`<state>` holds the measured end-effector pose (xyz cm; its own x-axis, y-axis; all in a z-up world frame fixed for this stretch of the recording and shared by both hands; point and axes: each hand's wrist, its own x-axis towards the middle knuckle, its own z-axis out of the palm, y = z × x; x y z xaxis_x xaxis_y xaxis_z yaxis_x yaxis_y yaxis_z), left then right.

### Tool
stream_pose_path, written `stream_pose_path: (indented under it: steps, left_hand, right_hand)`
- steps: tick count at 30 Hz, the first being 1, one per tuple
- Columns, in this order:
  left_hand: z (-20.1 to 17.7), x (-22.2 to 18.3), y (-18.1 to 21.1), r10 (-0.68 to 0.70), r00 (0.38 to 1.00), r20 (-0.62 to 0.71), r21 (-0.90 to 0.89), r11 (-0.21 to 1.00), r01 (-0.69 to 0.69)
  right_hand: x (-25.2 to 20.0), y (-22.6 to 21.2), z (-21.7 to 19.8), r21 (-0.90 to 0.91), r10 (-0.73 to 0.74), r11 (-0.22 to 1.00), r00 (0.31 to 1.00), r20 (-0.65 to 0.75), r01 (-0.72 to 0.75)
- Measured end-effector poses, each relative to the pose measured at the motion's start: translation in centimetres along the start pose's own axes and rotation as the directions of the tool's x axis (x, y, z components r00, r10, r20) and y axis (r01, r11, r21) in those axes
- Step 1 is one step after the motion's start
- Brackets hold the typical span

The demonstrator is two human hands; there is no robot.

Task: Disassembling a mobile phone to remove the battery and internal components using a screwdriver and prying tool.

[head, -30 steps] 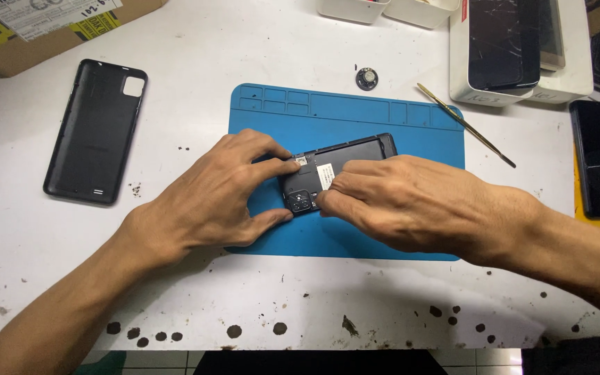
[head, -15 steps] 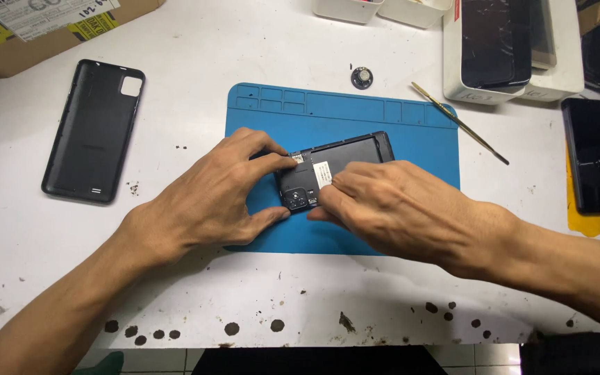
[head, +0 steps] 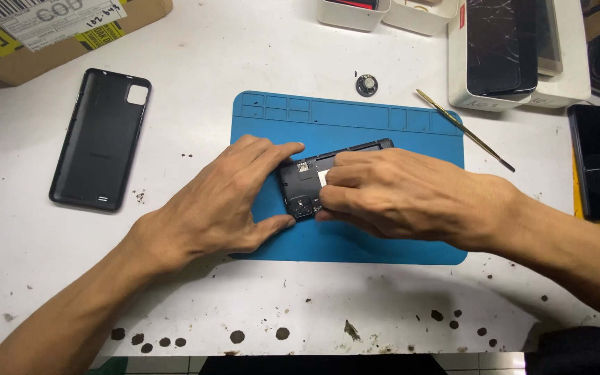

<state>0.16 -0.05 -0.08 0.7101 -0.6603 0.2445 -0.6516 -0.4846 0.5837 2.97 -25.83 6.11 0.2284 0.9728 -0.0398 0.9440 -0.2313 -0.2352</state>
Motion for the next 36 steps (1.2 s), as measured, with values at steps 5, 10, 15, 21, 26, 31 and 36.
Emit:
stream_pose_path:
  steps: [5,10,15,21,26,31,36]
  left_hand:
    - [0.8,0.0,0.4,-0.033,0.999,-0.032,0.033,0.999,0.034]
    - [1.1,0.3,0.4,-0.041,0.997,-0.068,0.011,0.999,0.042]
    - [-0.5,0.3,-0.4,-0.017,1.0,-0.02,-0.201,0.979,0.013]
    - [-0.8,0.3,-1.2,-0.017,1.0,0.0,-0.296,0.955,0.016]
    - [-0.7,0.1,-1.2,-0.062,0.998,0.027,-0.311,0.948,0.067]
    - [-0.9,0.1,-1.1,-0.1,0.994,0.053,-0.172,0.979,0.107]
    - [-1.3,-0.1,-1.0,-0.202,0.966,0.159,-0.067,0.974,0.215]
  right_hand:
    - [-0.7,-1.1,1.5,0.015,0.07,0.998,0.981,-0.183,-0.068]
    - [-1.0,-1.4,3.3,0.172,0.141,0.981,0.93,-0.341,-0.085]
    - [-3.5,-1.4,1.5,0.497,0.397,0.846,0.85,-0.346,-0.193]
    - [-7.5,1.1,3.5,0.595,0.756,0.635,0.555,-0.348,-0.492]
    - [-7.6,2.3,5.2,0.147,0.534,0.828,0.683,-0.498,-0.541]
    - [-7.9,2.3,5.1,0.075,0.542,0.814,0.707,-0.454,-0.575]
    - [-6.9,0.4,4.2,0.046,0.427,0.889,0.786,-0.447,-0.456]
